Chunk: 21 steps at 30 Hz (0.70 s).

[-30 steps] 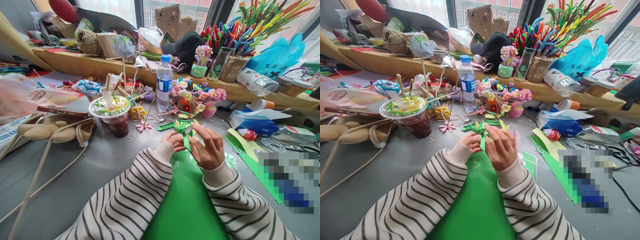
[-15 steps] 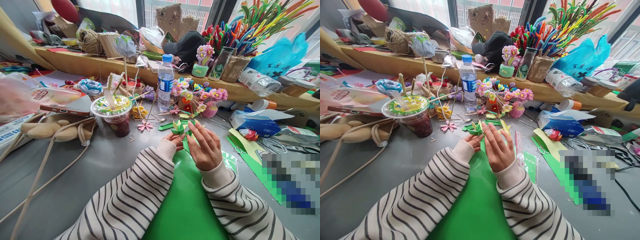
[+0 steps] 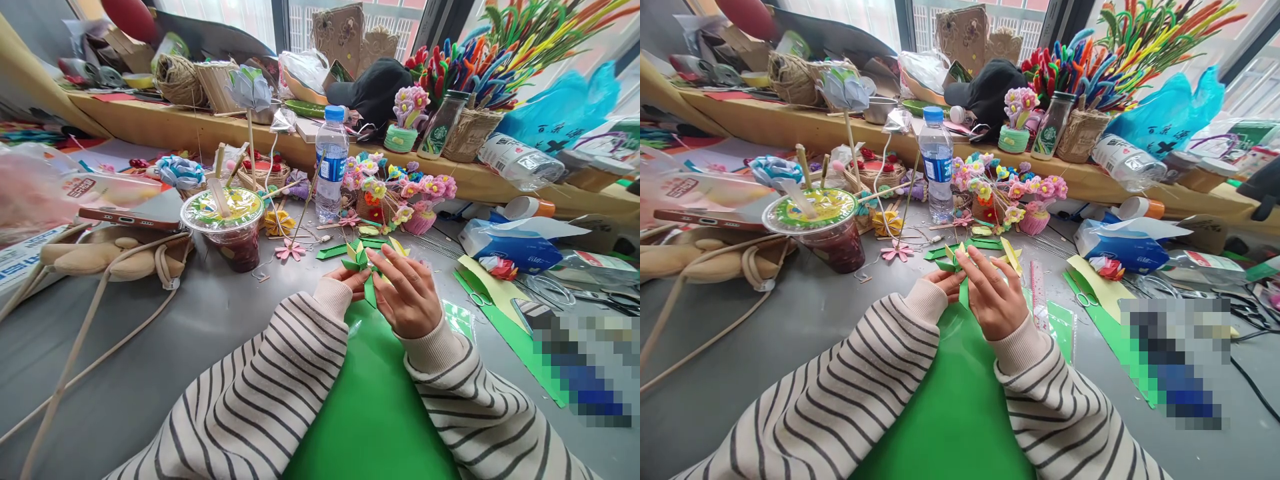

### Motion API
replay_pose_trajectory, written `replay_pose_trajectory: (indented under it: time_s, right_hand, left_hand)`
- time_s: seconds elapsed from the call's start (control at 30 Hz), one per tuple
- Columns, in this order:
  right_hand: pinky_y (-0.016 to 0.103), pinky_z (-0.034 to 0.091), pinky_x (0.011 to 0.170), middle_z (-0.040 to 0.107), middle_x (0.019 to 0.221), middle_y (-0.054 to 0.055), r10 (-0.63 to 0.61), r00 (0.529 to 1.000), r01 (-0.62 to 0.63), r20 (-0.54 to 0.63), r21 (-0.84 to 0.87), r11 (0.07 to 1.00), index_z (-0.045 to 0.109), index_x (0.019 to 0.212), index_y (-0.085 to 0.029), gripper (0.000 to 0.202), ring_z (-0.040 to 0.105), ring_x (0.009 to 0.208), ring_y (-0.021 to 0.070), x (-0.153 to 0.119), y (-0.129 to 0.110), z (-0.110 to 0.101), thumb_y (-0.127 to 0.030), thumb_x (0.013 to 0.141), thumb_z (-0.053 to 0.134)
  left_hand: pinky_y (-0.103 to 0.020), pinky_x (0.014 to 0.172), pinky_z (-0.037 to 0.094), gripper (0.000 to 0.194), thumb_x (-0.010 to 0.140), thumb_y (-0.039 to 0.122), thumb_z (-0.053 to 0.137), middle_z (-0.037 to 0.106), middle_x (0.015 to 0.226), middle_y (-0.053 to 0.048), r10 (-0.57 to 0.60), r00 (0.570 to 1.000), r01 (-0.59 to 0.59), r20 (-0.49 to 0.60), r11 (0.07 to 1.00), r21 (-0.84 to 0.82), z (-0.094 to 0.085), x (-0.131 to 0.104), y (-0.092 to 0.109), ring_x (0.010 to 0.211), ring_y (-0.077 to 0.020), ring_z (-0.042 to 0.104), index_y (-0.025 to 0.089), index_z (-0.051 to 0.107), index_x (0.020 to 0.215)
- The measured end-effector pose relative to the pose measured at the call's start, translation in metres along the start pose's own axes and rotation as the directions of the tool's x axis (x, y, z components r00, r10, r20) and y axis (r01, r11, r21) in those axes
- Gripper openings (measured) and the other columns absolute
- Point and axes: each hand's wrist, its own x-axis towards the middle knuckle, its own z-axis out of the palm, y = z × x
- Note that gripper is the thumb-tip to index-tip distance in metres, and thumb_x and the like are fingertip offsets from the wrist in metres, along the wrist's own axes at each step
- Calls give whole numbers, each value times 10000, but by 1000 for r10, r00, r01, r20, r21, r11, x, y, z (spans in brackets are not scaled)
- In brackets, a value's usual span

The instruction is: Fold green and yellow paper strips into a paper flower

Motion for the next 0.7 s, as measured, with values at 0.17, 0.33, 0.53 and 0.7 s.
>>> replay_pose_trajectory:
  time_s: [0.17,0.33,0.53,0.7]
  right_hand:
    - [290,366,873,599,1034,25,8,1000,-9,-22,-61,998,584,791,-163,127,473,1065,150,-1,-2,0,-97,693,537]
    - [297,373,863,592,1044,16,23,998,-31,-61,-130,991,585,809,-166,141,488,1048,156,-2,-7,-2,-117,677,572]
    - [301,363,867,590,1048,14,58,997,-62,-50,-90,994,576,777,-173,120,478,1059,157,-1,-7,-1,-102,684,551]
    - [317,369,860,588,1053,34,91,995,-91,-31,0,996,563,709,-172,81,465,1074,178,1,-5,0,-101,689,530]
  left_hand:
    - [-225,611,472,280,545,262,683,646,784,-42,8,998,-7,-61,1000,23,3,-2,1,661,-123,597,165,635,803]
    - [-219,619,470,236,569,248,667,640,773,-32,7,993,-2,-119,999,42,8,-6,5,655,-110,591,166,633,787]
    - [-216,623,466,229,570,244,666,634,786,-32,5,995,-4,-100,1000,12,7,-4,3,644,-101,584,166,629,782]
    - [-213,609,464,278,515,234,701,631,739,-29,-2,994,0,-109,1000,-16,6,-4,3,621,-100,576,144,627,767]
